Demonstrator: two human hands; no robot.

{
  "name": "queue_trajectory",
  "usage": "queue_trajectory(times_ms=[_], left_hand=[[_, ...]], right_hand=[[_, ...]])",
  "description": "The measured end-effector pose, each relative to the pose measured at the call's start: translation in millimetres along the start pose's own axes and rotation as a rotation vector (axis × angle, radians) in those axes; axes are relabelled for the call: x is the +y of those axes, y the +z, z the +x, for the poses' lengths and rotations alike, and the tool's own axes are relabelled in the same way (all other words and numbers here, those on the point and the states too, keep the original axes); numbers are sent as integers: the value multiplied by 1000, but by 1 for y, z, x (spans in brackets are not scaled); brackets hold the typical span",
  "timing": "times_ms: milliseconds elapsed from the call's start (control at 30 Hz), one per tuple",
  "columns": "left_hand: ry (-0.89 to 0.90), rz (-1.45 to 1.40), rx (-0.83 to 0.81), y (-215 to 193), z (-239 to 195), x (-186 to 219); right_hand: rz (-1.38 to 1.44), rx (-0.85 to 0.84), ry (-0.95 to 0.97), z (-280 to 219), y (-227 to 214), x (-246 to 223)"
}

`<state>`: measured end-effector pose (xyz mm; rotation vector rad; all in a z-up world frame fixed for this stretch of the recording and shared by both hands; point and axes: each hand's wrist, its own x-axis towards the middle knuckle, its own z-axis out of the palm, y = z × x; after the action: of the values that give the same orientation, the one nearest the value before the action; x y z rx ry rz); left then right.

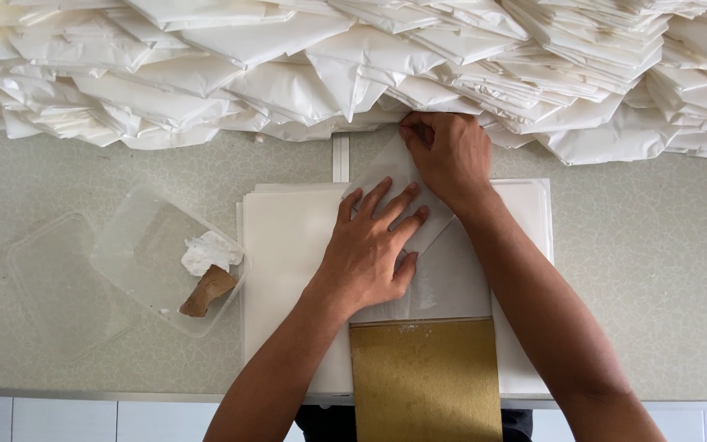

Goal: Manually assembling paper bags by folding paper around a template and applying glue.

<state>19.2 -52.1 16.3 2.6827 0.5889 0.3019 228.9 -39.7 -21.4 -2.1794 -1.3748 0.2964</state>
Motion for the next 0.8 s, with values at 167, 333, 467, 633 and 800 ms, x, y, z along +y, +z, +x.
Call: queue_trajectory(times_ms=[167,333,467,633,800], left_hand=[[-15,-1,-11,0,0,1],[-20,12,-25,-1,1,3],[-30,19,-31,-4,2,4],[-19,9,-43,-4,2,3],[-14,-12,-39,0,2,0]], right_hand=[[132,-12,26,0,-8,-5],[177,-10,-5,-12,-32,-22],[196,4,-87,-28,-47,-30],[134,15,-109,-52,-48,-33],[83,35,-86,-75,-43,-36]])
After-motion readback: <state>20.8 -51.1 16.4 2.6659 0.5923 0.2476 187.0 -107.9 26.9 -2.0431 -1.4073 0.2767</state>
